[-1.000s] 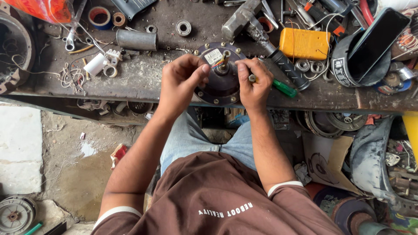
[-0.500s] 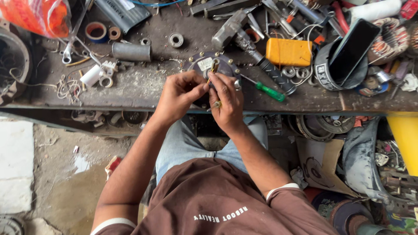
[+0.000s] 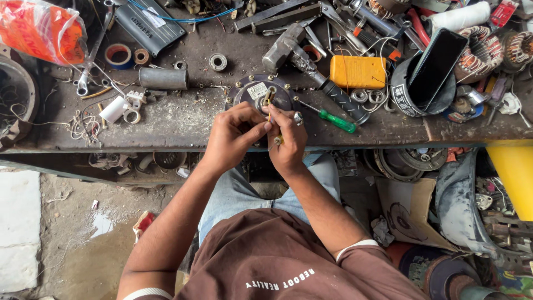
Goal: The person assembles and wires a circular electrical component on a cluttered workbench. They use a screwdriver to tighten screws on the component, attach a white plastic connector, and connect several colored wires to terminals.
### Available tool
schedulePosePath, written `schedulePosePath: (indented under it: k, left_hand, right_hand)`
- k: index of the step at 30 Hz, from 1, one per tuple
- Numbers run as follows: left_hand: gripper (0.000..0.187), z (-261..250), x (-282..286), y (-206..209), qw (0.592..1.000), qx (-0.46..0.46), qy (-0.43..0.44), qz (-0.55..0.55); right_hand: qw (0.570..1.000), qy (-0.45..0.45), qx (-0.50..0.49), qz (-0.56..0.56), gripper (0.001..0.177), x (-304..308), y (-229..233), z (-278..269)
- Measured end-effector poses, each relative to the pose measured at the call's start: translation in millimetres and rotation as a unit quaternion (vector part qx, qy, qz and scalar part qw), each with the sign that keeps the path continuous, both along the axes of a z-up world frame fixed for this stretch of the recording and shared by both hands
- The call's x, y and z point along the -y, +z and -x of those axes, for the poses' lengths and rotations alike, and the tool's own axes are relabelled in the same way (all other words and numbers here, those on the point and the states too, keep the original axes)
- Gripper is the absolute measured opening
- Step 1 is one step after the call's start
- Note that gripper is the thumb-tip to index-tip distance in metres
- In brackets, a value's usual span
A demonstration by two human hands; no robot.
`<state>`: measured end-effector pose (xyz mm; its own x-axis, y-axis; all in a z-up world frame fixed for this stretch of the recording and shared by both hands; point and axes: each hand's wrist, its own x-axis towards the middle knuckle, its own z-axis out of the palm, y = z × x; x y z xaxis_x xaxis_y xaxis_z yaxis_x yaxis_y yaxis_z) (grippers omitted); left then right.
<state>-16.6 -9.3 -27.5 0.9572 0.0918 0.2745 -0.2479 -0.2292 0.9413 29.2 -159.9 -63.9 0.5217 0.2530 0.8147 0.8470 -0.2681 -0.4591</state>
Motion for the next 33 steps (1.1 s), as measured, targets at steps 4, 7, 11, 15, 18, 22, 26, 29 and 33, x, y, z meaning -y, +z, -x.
schedulePosePath:
  k: [4,7,11,15,18,22,26,29,33]
  left_hand:
    - [0.014,0,5,3,1.0,-0.007,0.01,0.001]
    - [0.015,-2,8,-2,0.998,0.002,0.034,0.055]
    - [0.014,-2,11,-7,0.992,0.017,0.077,0.101]
    - [0.01,-3,14,-14,0.981,-0.029,0.094,0.168]
    - [0.011,-4,11,-17,0.974,-0.044,0.111,0.194]
    - [0.013,-11,5,-13,0.952,-0.045,0.114,0.281]
    - [0.016,-13,5,-12,0.978,-0.026,0.058,0.197]
    - [0.017,-9,8,-12,0.993,0.006,0.052,0.106]
    - [0.018,-5,2,-4,0.998,0.023,0.051,-0.002]
  right_hand:
    - [1.0,-0.002,-0.019,-0.019,0.025,1,-5,-4]
    - [1.0,0.003,-0.013,-0.001,0.026,2,-4,-6]
    - [0.999,-0.008,0.014,0.038,0.027,2,5,-7]
    - [0.998,0.0,0.018,0.06,0.026,3,11,-10]
    - [0.997,0.008,0.014,0.077,0.026,3,13,-11]
    - [0.997,0.011,0.022,0.076,0.028,6,17,-9]
    - [0.998,0.003,0.035,0.049,0.028,4,10,-8]
    - [0.998,-0.002,0.045,0.049,0.026,8,2,-2]
    - [0.997,-0.014,0.059,0.044,0.025,5,-1,-4]
